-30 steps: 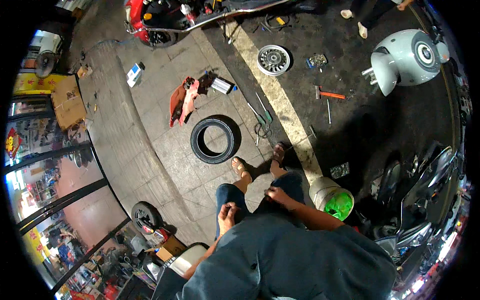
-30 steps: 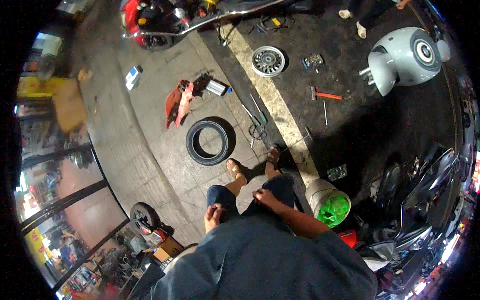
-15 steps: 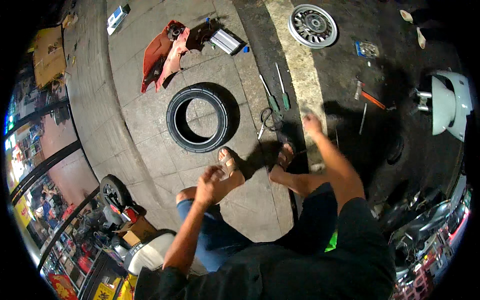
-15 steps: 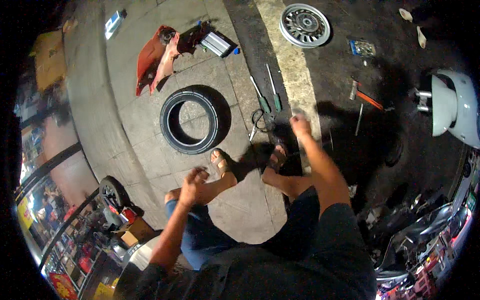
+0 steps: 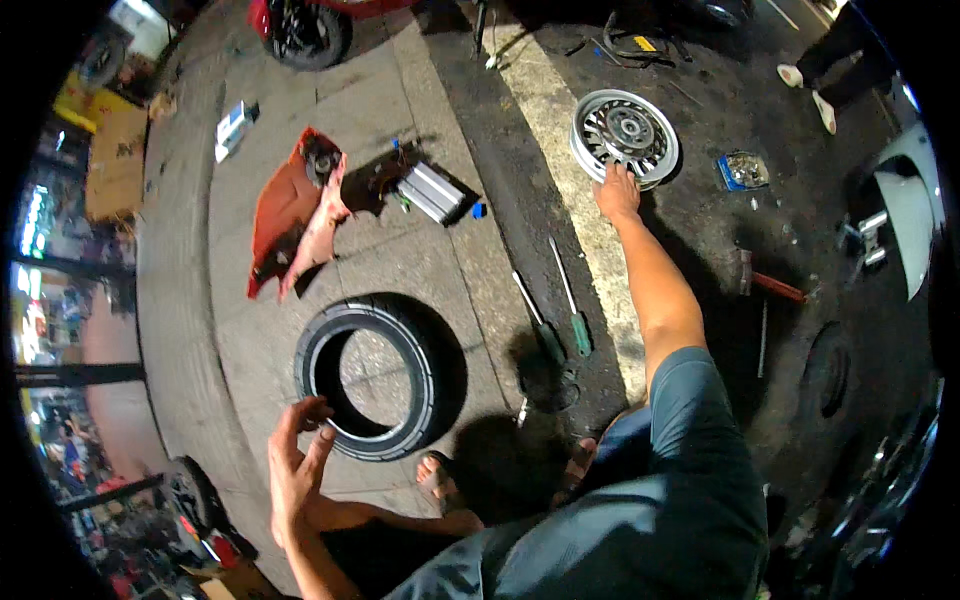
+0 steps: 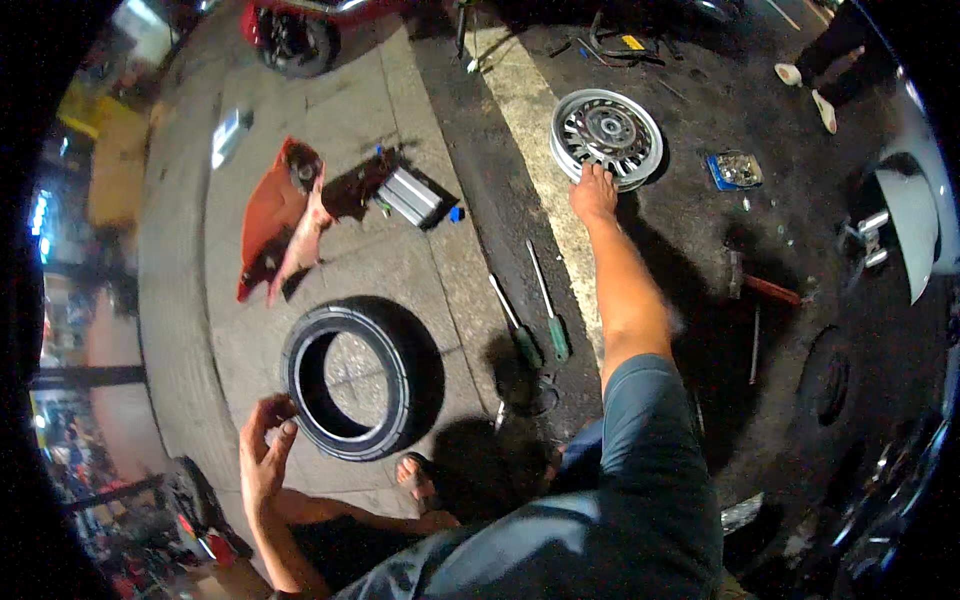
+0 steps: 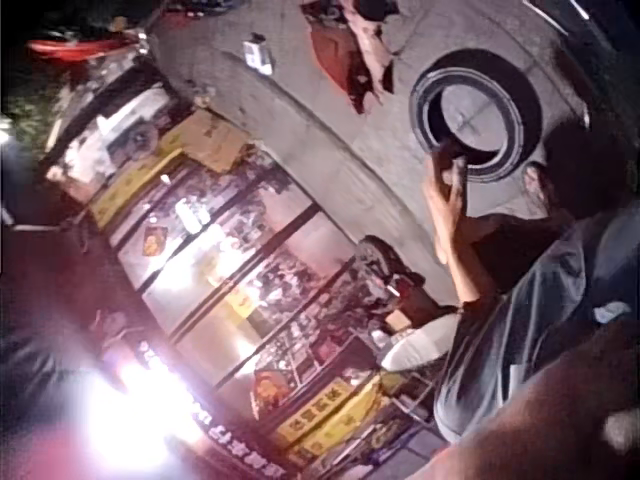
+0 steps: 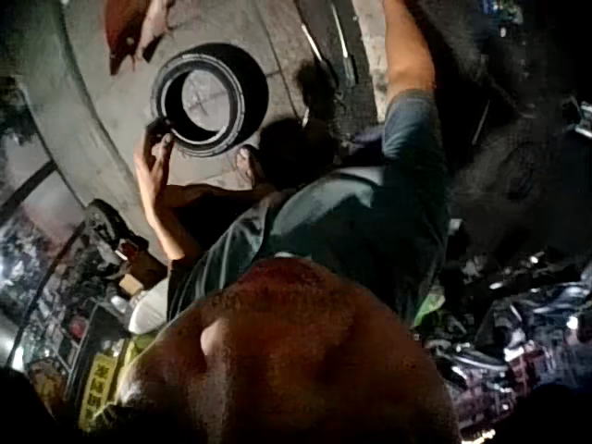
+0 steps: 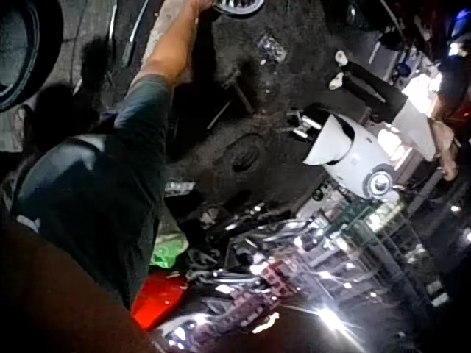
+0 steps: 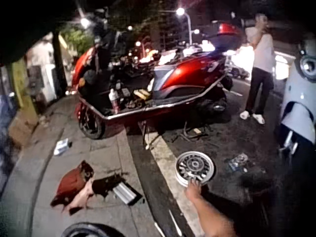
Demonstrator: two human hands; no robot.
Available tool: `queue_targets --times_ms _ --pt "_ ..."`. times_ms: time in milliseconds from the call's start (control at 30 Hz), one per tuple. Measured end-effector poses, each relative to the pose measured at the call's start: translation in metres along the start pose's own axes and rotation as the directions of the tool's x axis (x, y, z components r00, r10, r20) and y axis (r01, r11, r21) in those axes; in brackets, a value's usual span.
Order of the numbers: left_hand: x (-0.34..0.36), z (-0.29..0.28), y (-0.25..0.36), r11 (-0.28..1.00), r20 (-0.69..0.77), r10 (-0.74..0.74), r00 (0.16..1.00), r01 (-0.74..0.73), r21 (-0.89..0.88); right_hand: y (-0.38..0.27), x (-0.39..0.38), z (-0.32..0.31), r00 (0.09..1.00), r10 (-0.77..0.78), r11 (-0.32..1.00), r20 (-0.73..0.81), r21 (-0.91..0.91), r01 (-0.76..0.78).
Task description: The person fits a tire onto a rim by hand with a screwdriver, inflates it using an air hose, taps the tire with a hammer, and installs the wheel onto a scooter axle using a wrench.
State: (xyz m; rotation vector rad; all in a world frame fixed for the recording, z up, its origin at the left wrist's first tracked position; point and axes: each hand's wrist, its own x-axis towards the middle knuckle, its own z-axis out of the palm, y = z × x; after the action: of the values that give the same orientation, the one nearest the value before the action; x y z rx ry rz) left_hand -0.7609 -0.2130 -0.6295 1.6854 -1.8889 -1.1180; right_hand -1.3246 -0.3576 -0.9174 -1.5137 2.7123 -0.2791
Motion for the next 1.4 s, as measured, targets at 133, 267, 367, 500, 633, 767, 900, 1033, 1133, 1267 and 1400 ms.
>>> queue_targets --times_ms 133,267,367,500,633,767,900,1033,1133,1267,1400 --pt "-0.026 -0.020 -0.065 0.968 -0.081 -0.130 0.988 0.144 0.204 -0.009 0.014 0.005 0.994 -0.092 0.992 0.057 -0.081 0.096" --pt "-0.070 -0.058 -0.113 0.887 -0.236 -0.124 0.964 0.214 0.408 0.024 0.042 0.018 0.989 -0.102 0.984 0.103 -0.137 0.116" --pt "-0.074 -0.069 -0.081 0.952 -0.404 -0.025 0.914 0.146 0.270 0.052 0.046 0.039 0.958 -0.250 0.956 -0.138 -0.194 0.222" --pt "-0.118 -0.119 -0.079 0.927 -0.180 -0.216 0.960 0.259 0.272 0.042 0.001 0.037 0.883 -0.468 0.858 -0.019 -0.249 0.449" --pt "-0.161 -0.167 -0.189 0.840 -0.346 -0.540 0.767 0.470 -0.271 0.010 -0.061 0.017 0.887 -0.423 0.863 0.186 -0.217 0.457" --pt "-0.181 -0.112 -0.343 0.625 -0.124 -0.690 0.714 0.500 -0.600 -0.007 -0.096 -0.005 0.844 -0.499 0.845 0.199 -0.105 0.524" --pt "-0.128 0.016 -0.361 0.289 0.151 -0.680 0.717 0.452 -0.844 -0.021 -0.127 -0.084 0.873 -0.487 0.872 0.039 0.072 0.483" --pt "-0.083 0.071 -0.336 0.106 0.183 -0.605 0.775 0.306 -0.946 -0.024 -0.131 -0.159 0.926 -0.281 0.737 0.253 0.675 0.039" --pt "-0.085 0.067 -0.326 0.119 0.130 -0.628 0.767 0.260 -0.958 -0.050 -0.189 -0.161 0.859 -0.312 0.456 0.406 0.857 -0.239" --pt "-0.076 0.037 -0.284 0.250 0.006 -0.666 0.746 0.230 -0.941 -0.087 -0.242 -0.143 0.733 -0.261 0.573 0.628 0.712 -0.406" --pt "-0.048 -0.022 -0.236 0.491 -0.078 -0.606 0.792 0.295 -0.819 -0.124 -0.264 -0.130 0.726 -0.377 0.564 0.575 0.764 -0.313"
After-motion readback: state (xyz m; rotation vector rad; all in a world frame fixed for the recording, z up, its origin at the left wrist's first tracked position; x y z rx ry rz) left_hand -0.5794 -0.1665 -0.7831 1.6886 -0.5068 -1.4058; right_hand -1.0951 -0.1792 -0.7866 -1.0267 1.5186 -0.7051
